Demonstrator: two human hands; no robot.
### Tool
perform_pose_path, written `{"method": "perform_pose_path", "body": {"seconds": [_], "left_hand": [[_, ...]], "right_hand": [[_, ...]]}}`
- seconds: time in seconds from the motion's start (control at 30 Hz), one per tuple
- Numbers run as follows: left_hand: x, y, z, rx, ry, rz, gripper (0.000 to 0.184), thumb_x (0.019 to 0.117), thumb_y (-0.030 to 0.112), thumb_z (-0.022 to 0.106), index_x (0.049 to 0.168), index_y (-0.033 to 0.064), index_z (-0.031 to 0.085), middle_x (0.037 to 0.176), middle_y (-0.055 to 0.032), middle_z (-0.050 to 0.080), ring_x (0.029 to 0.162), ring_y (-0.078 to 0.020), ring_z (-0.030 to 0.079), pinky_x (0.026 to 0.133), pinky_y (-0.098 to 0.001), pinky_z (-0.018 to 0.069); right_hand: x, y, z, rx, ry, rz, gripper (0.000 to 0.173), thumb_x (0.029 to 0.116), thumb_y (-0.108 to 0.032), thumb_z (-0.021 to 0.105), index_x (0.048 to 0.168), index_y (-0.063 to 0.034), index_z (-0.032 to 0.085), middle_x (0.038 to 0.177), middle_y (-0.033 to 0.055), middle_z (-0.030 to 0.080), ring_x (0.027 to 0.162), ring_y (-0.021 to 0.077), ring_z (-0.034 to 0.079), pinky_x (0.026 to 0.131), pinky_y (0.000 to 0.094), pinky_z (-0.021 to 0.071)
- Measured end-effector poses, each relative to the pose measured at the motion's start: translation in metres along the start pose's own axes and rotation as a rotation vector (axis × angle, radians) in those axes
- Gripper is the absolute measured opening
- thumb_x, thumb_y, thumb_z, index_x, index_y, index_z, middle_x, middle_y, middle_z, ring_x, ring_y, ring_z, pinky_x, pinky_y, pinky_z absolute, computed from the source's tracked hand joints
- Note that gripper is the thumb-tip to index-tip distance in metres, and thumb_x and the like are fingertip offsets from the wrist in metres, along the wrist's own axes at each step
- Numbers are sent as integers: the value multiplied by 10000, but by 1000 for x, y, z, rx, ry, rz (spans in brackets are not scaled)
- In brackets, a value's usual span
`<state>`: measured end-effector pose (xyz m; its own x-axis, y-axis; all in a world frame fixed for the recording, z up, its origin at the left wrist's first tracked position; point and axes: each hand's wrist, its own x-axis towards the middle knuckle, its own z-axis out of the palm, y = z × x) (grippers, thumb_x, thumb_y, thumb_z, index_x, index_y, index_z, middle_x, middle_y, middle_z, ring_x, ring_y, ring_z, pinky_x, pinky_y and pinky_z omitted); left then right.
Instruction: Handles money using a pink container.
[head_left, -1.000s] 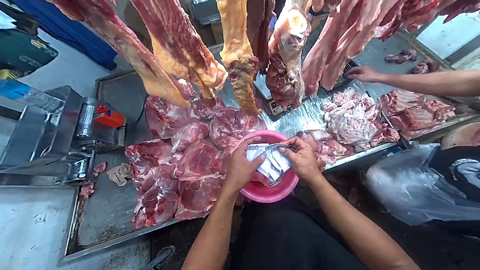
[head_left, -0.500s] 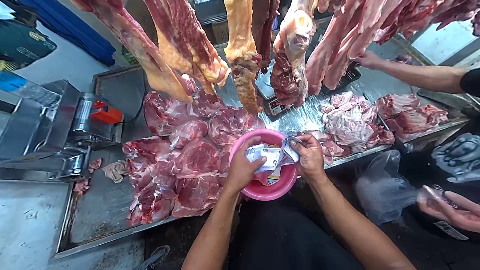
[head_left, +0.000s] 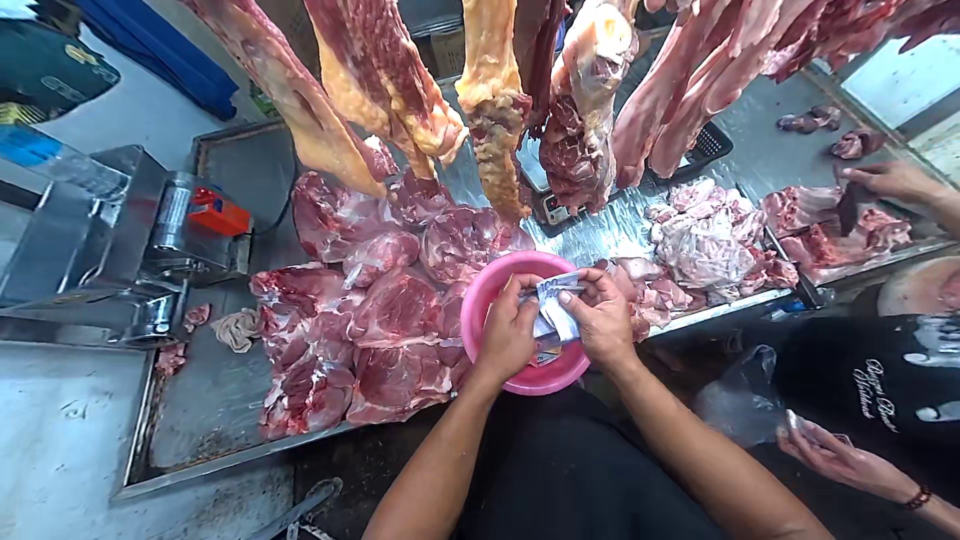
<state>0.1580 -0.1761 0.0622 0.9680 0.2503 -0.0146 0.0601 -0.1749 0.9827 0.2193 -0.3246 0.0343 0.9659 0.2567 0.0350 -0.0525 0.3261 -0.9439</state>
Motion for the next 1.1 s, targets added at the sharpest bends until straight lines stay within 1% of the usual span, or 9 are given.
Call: {"method": "perform_pose_path", "body": {"seconds": [0.1, 0.17, 0.27, 0.43, 0.53, 0.67, 0.83, 0.97, 1.1], "left_hand": [[1, -6, 10, -114, 11, 69, 362, 1093, 189, 349, 1349, 123, 597, 1258, -55, 662, 1111, -179, 653, 940, -412, 570], [2, -12, 11, -196, -47, 53, 494, 1085, 259, 362, 1575, 195, 358, 1440, -79, 568, 1225, -208, 621, 1015, -450, 552], [3, -16, 11, -598, -42, -33, 764, 1015, 248, 563, 1647, 264, 134, 1437, -161, 553, 1200, -301, 637, 993, -521, 555], [-17, -11, 23, -817, -176, -240, 421, 999, 197, 611, 1332, -36, 503, 1100, -159, 720, 1001, -232, 721, 930, -443, 599], [-14, -20, 32, -632, -52, -150, 306, 1089, 158, 440, 1203, -63, 618, 1034, -148, 735, 957, -207, 727, 912, -410, 605], [-7, -23, 16, -519, 147, -86, 219, 997, 47, 603, 1168, -90, 618, 1024, -194, 735, 941, -271, 741, 887, -456, 626], [-9, -16, 10, -262, 198, -122, 362, 840, 99, 826, 1135, -36, 666, 987, -109, 768, 914, -200, 759, 871, -399, 651], [-9, -23, -4, -467, 213, -188, 335, 1104, 189, 419, 1186, -72, 613, 992, -174, 744, 909, -266, 748, 853, -455, 636], [-14, -19, -9, -262, 171, -160, 203, 945, 68, 698, 1112, -41, 662, 961, -108, 766, 877, -189, 760, 839, -384, 652]], "right_hand": [[-3, 6, 8, 35, 36, 14, 332, 887, 53, 716, 1197, 7, 608, 1015, 161, 712, 883, 238, 717, 808, 408, 632], [-7, 5, 10, 28, 28, 2, 353, 889, 58, 712, 1224, 18, 607, 1058, 181, 710, 913, 262, 721, 831, 422, 636], [-8, 2, 12, -9, 74, -76, 343, 881, 79, 712, 1208, 37, 615, 1050, 183, 715, 919, 254, 727, 844, 403, 640], [-7, 5, 28, -141, 178, -269, 301, 861, 48, 744, 1136, 7, 629, 1004, 107, 719, 910, 181, 711, 863, 337, 620], [-1, 8, 29, -307, 234, -290, 378, 861, -86, 793, 1204, -18, 647, 1065, 97, 702, 934, 172, 700, 845, 329, 620], [2, -4, 13, -429, 81, -67, 750, 822, -393, 846, 1423, -93, 513, 1288, 57, 674, 1144, 178, 660, 938, 368, 588], [6, 10, 20, -228, 55, 120, 181, 913, -120, 751, 1017, 10, 680, 873, 111, 724, 787, 208, 712, 744, 385, 629], [16, 11, -1, 10, 114, 131, 169, 962, -11, 656, 1109, 48, 596, 904, 172, 711, 792, 254, 723, 757, 444, 639], [6, -2, 6, -34, -143, 248, 365, 881, -17, 742, 1223, 59, 638, 1032, 200, 735, 895, 287, 740, 819, 463, 645]]}}
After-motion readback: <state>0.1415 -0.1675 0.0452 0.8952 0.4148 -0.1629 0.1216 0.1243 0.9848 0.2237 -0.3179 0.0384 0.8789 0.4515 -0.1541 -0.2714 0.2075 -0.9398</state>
